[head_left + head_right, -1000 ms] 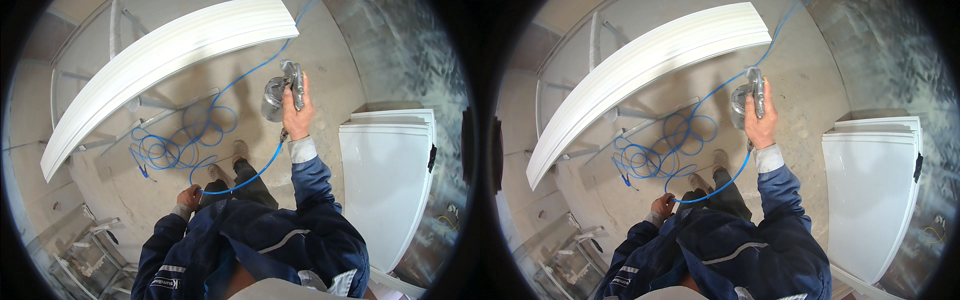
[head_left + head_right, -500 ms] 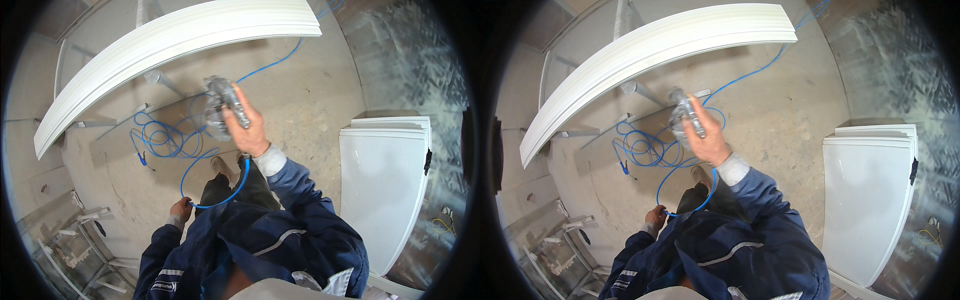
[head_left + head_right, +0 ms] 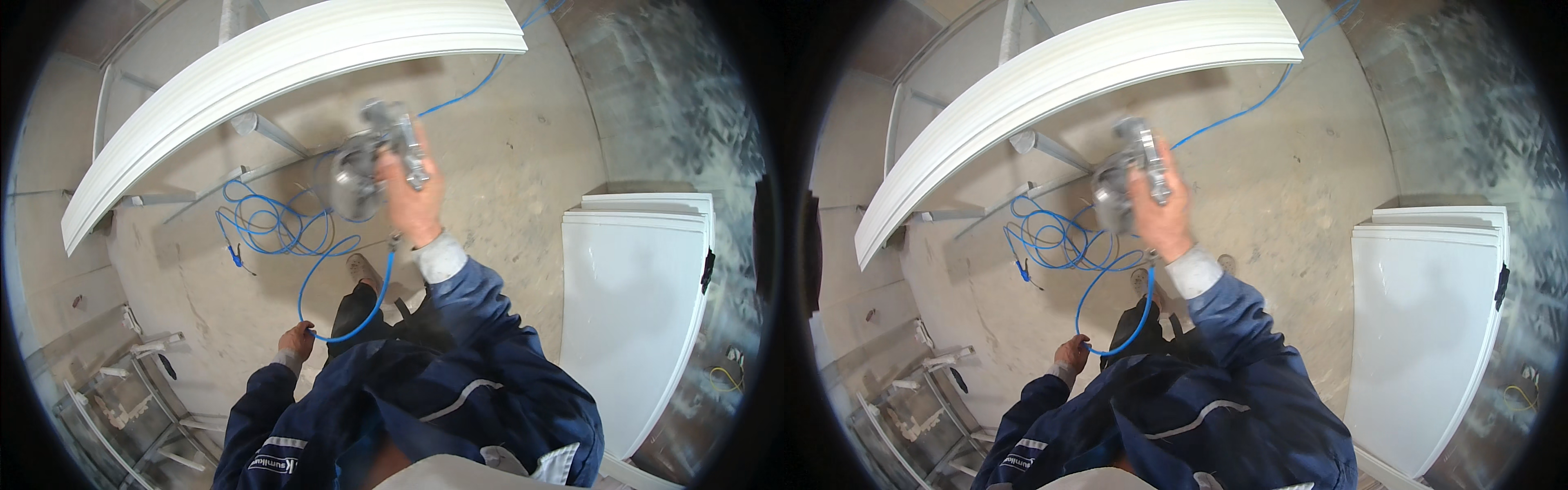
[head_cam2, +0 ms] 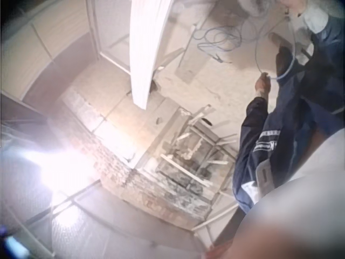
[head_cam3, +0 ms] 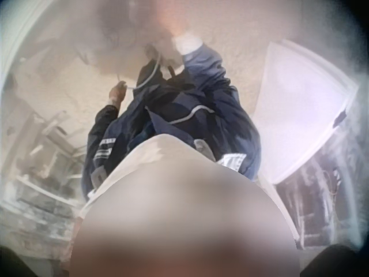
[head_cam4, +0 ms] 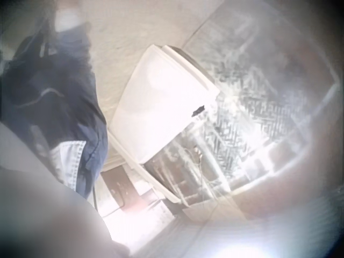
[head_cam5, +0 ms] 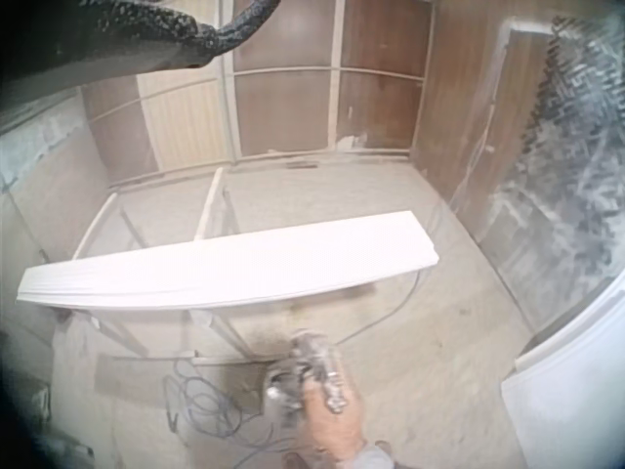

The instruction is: The person spray paints a long white wooden panel with a paint sprayer, then flips the panel to paint the other side. The person also uses a sanding block to smooth the surface between coats.

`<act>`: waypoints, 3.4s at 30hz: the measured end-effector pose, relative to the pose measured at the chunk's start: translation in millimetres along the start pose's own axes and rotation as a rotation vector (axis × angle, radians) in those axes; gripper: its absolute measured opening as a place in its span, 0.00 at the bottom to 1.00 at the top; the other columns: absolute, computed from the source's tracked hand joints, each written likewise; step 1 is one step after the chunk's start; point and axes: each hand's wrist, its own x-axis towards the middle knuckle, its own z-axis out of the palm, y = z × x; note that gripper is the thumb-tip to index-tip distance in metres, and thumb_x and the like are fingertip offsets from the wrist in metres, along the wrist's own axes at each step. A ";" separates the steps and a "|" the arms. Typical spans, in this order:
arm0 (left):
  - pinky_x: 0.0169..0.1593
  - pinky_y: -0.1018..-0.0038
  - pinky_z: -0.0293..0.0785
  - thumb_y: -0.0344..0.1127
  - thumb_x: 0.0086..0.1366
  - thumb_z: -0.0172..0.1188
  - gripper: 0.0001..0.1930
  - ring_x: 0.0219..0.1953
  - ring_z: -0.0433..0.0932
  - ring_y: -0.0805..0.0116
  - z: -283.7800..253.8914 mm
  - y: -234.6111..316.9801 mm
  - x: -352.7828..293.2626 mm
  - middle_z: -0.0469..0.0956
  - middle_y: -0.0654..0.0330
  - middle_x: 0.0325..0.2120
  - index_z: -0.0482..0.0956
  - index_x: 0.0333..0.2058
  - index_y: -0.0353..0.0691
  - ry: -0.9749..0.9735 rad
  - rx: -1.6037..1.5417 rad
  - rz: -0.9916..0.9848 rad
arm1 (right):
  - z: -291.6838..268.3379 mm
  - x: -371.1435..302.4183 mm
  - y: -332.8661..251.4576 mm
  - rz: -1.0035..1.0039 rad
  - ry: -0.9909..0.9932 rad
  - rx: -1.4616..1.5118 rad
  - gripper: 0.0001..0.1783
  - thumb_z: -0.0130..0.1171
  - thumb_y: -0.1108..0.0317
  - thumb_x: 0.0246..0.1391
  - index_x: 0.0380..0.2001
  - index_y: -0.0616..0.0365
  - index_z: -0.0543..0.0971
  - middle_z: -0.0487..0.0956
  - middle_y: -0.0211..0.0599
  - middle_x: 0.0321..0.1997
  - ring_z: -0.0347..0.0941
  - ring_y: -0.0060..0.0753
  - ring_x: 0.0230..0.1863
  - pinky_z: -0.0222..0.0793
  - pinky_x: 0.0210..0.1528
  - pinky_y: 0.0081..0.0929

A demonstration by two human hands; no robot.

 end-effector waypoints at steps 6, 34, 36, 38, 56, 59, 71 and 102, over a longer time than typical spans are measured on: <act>0.48 0.59 0.80 0.45 0.68 0.60 0.13 0.43 0.85 0.53 20.0 114.0 35.9 0.87 0.55 0.38 0.81 0.48 0.50 -0.053 -0.072 0.074 | -164.7 67.4 -4.2 -0.237 0.332 -0.256 0.32 0.58 0.72 0.67 0.70 0.70 0.62 0.80 0.41 0.52 0.78 0.24 0.47 0.75 0.51 0.24; 0.69 0.54 0.63 0.61 0.56 0.70 0.61 0.68 0.62 0.39 269.7 202.3 97.3 0.56 0.37 0.69 0.41 0.74 0.37 -0.447 0.245 -0.538 | -582.4 21.7 487.0 0.647 -0.079 -1.397 0.10 0.62 0.66 0.58 0.42 0.52 0.78 0.85 0.48 0.42 0.81 0.59 0.45 0.76 0.47 0.51; 0.69 0.52 0.63 0.62 0.54 0.71 0.63 0.68 0.61 0.38 276.2 207.1 110.8 0.55 0.36 0.69 0.40 0.74 0.36 -0.394 0.226 -0.527 | -600.8 12.7 544.6 0.558 -0.090 -1.294 0.09 0.62 0.66 0.58 0.42 0.53 0.78 0.84 0.49 0.42 0.81 0.59 0.46 0.76 0.48 0.49; 0.69 0.51 0.62 0.63 0.54 0.71 0.63 0.68 0.61 0.37 279.6 212.6 119.7 0.56 0.36 0.68 0.40 0.73 0.35 -0.402 0.201 -0.529 | -631.8 -7.0 606.5 0.508 -0.160 -1.252 0.10 0.62 0.66 0.59 0.43 0.53 0.79 0.84 0.49 0.45 0.80 0.58 0.48 0.76 0.50 0.47; 0.69 0.47 0.57 0.64 0.56 0.65 0.62 0.70 0.56 0.33 237.5 181.5 120.0 0.51 0.30 0.69 0.37 0.74 0.35 -0.421 0.068 -0.557 | -609.2 -1.3 616.6 0.636 -0.333 -1.558 0.31 0.61 0.71 0.60 0.66 0.60 0.66 0.78 0.59 0.57 0.76 0.59 0.58 0.72 0.58 0.47; 0.69 0.47 0.57 0.64 0.56 0.65 0.62 0.70 0.56 0.33 233.7 168.1 109.9 0.52 0.30 0.69 0.36 0.75 0.36 -0.410 0.019 -0.542 | -587.7 -7.2 587.9 0.692 -0.375 -1.618 0.41 0.67 0.68 0.56 0.71 0.60 0.62 0.76 0.58 0.62 0.73 0.57 0.63 0.70 0.63 0.45; 0.69 0.59 0.62 0.63 0.74 0.43 0.37 0.69 0.66 0.46 260.7 -51.7 49.6 0.68 0.45 0.66 0.65 0.69 0.40 -0.122 -1.104 -0.651 | -430.3 -145.0 401.1 1.165 -0.327 -1.117 0.26 0.66 0.48 0.58 0.42 0.65 0.82 0.80 0.37 0.28 0.74 0.32 0.22 0.74 0.26 0.33; 0.75 0.47 0.49 0.86 0.59 0.42 0.60 0.74 0.53 0.46 -380.8 -406.3 89.6 0.57 0.46 0.71 0.57 0.69 0.32 0.745 -2.778 0.454 | 674.7 186.1 141.0 0.307 -0.915 -0.564 0.51 0.31 0.25 0.66 0.55 0.65 0.80 0.83 0.44 0.52 0.78 0.35 0.55 0.70 0.59 0.35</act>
